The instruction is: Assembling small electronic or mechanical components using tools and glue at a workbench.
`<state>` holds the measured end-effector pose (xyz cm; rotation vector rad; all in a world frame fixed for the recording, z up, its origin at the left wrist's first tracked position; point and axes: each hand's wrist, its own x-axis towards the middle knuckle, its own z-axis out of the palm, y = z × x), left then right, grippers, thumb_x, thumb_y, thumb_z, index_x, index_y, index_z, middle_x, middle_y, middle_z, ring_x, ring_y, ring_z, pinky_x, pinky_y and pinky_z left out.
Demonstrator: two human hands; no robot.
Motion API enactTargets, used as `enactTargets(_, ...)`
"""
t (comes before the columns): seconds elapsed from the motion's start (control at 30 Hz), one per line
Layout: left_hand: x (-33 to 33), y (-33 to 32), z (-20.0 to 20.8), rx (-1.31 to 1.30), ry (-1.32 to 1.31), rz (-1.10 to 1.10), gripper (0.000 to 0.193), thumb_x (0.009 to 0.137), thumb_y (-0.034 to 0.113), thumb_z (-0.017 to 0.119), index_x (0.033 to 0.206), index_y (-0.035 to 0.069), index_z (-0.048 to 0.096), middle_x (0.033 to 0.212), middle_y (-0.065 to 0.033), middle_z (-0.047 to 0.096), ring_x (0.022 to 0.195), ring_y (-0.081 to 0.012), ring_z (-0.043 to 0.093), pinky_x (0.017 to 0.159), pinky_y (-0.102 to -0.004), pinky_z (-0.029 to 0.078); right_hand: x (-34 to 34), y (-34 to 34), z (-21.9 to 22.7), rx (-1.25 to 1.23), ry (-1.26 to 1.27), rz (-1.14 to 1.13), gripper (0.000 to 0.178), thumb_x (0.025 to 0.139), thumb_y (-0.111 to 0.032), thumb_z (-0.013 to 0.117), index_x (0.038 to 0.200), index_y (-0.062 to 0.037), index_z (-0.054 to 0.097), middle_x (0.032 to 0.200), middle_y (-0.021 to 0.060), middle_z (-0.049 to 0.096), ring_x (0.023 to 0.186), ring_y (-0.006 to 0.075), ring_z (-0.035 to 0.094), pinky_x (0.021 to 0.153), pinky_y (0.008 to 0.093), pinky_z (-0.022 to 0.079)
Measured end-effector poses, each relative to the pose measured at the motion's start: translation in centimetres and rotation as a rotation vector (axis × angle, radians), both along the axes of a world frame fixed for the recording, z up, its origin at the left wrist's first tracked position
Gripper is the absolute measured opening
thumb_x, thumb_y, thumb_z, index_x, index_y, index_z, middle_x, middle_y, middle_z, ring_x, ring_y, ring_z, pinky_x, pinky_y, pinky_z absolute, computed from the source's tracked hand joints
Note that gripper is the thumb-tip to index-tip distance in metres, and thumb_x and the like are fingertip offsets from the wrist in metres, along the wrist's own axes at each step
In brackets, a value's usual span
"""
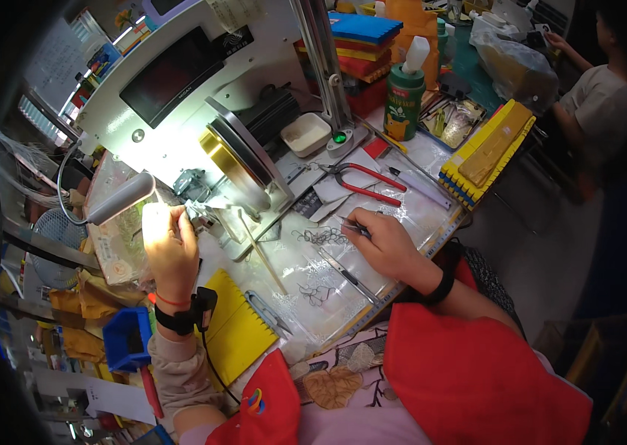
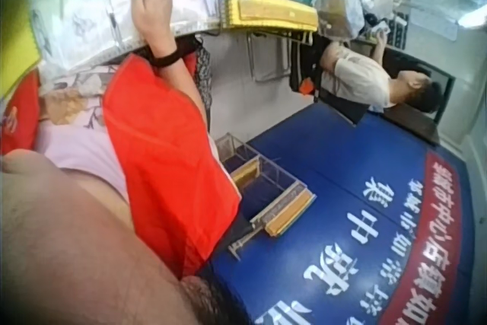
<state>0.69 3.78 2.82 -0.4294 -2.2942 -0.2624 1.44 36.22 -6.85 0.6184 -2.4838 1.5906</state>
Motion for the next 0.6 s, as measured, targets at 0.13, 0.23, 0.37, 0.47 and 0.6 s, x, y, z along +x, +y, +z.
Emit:
enactTargets(0.13,0.1,0.1,0.2,-0.011,-0.001,0.005,0.009,0.081,-0.005,0.062,0.087,-0.002,0.058,0.083,-0.0167,0.053,0.080,-0.0358,0.054,0.072,-0.0429,0.044,0.2,0.0,0.5,0.008,-0.098,0.003,0.017,0.092,-0.016,0.061,0.090,0.0004,0.058,0.074,0.0173,0.060,0.063,0.0302,0.057,0.060,0.0359,0.043)
enactTargets(0.23,0.0,0.2,0.5,-0.028,0.011,0.007,0.008,0.081,-0.003,0.064,0.089,-0.001,0.062,0.083,-0.0152,0.054,0.078,-0.0338,0.055,0.070,-0.0420,0.045,0.2,-0.1,0.3,-0.022,-0.115,-0.014,0.016,0.092,-0.016,0.061,0.091,0.0005,0.058,0.074,0.0177,0.059,0.063,0.0303,0.057,0.060,0.0362,0.043)
enactTargets(0.37,0.8,0.5,0.7,0.064,-0.096,0.110,0.009,0.085,0.002,0.065,0.094,0.001,0.068,0.085,-0.0139,0.057,0.077,-0.0280,0.061,0.068,-0.0354,0.048,0.1,0.1,0.3,-0.014,-0.123,-0.001,0.016,0.092,-0.015,0.061,0.091,0.0005,0.058,0.075,0.0176,0.059,0.064,0.0303,0.057,0.060,0.0359,0.044)
enactTargets(0.47,1.0,0.5,0.8,0.020,-0.038,0.169,0.007,0.083,0.004,0.068,0.090,0.003,0.068,0.085,-0.0137,0.055,0.076,-0.0305,0.059,0.066,-0.0401,0.047,0.3,0.0,0.4,-0.008,-0.126,0.003,0.015,0.092,-0.015,0.061,0.091,0.0003,0.058,0.075,0.0174,0.060,0.065,0.0303,0.058,0.060,0.0357,0.044)
enactTargets(0.6,0.8,0.8,1.3,-0.024,-0.082,0.199,0.007,0.083,0.005,0.067,0.090,0.003,0.065,0.087,-0.0140,0.055,0.077,-0.0313,0.058,0.067,-0.0406,0.046,0.1,-0.1,0.4,-0.008,-0.103,0.005,0.016,0.092,-0.015,0.061,0.091,0.0000,0.058,0.076,0.0171,0.061,0.066,0.0305,0.059,0.061,0.0362,0.044)
